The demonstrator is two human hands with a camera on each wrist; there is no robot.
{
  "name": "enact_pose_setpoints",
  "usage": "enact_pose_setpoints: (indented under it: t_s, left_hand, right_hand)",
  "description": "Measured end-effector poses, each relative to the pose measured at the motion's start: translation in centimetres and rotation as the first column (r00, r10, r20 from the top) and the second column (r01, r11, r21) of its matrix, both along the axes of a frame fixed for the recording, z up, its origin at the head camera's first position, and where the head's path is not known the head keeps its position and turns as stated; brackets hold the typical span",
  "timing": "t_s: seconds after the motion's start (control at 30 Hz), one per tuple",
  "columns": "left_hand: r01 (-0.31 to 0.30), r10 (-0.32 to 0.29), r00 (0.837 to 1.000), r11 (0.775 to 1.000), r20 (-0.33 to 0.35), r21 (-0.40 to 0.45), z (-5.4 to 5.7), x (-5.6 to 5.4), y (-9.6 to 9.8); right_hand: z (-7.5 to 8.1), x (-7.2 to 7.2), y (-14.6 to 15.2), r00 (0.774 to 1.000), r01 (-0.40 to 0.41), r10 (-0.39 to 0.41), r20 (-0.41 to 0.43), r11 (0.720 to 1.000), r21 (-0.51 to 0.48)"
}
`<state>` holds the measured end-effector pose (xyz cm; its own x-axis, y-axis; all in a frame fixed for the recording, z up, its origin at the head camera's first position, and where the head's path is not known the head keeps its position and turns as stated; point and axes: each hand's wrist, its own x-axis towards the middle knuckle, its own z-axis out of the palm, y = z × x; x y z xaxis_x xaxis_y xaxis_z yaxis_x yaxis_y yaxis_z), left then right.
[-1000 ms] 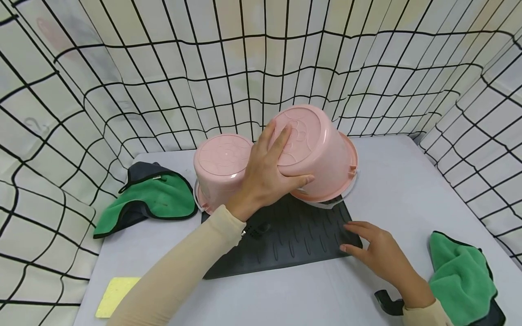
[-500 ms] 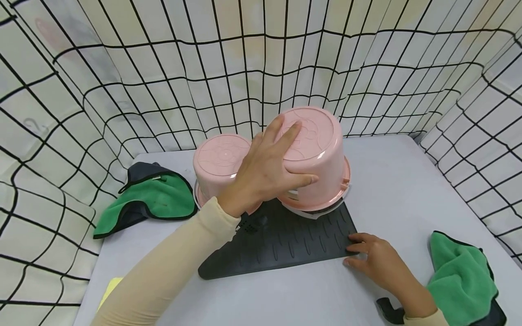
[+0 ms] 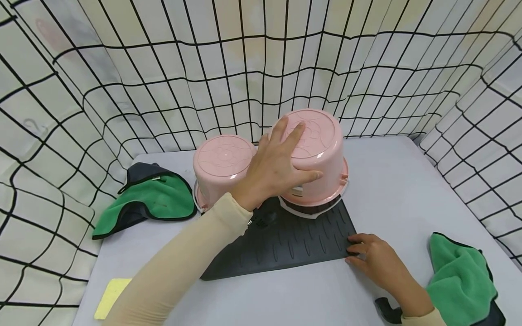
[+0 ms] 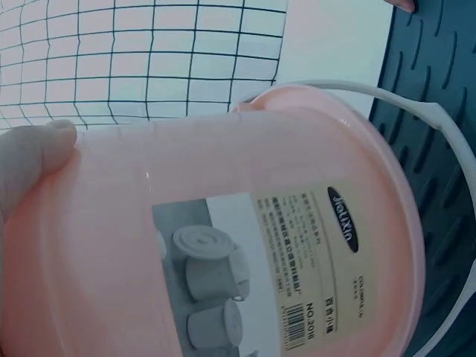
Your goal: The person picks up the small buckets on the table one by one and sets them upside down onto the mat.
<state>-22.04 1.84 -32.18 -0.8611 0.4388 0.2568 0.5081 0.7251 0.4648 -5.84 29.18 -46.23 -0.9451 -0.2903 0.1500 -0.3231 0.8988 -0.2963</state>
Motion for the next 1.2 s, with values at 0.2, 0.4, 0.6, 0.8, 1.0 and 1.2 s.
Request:
enact_pose_setpoints:
  t_s: [0.2,0.4,0.6,0.8,1.0,1.2]
  left_hand:
    - [-0.026,0.026,1.000,1.000,-0.015,0.003,-1.2,-0.9,0.6]
    - [-0.093,0.093,0.995,0.996,0.022,-0.009,-2.4,-1.5,1.5]
    - [-0.115,0.115,0.993,0.991,-0.008,-0.066,-3.6,-2.1,2.4]
    - [-0.127,0.128,0.992,0.988,0.008,-0.090,-4.5,-2.4,2.6]
    - [-0.117,0.119,0.993,0.989,0.014,-0.085,-5.0,-2.6,2.9]
    - [-0.113,0.114,0.993,0.989,0.014,-0.096,-5.5,-2.7,3.1]
  right_hand:
    - [0.0,-0.4,0.0,1.000,-0.011,0.011,-0.013,1.000,-0.027]
    - [0.0,-0.6,0.1,1.000,0.010,-0.008,0.030,0.998,-0.063]
    - [0.0,-0.7,0.0,0.996,0.055,-0.048,0.070,0.993,-0.104]
    - [0.0,-0.8,0.0,0.988,0.114,-0.100,0.114,0.985,-0.129]
    - [-0.1,-0.9,0.1,0.989,0.116,-0.104,0.103,0.986,-0.121]
    - [-0.1,-0.9,0.1,0.986,0.127,-0.112,0.125,0.984,-0.123]
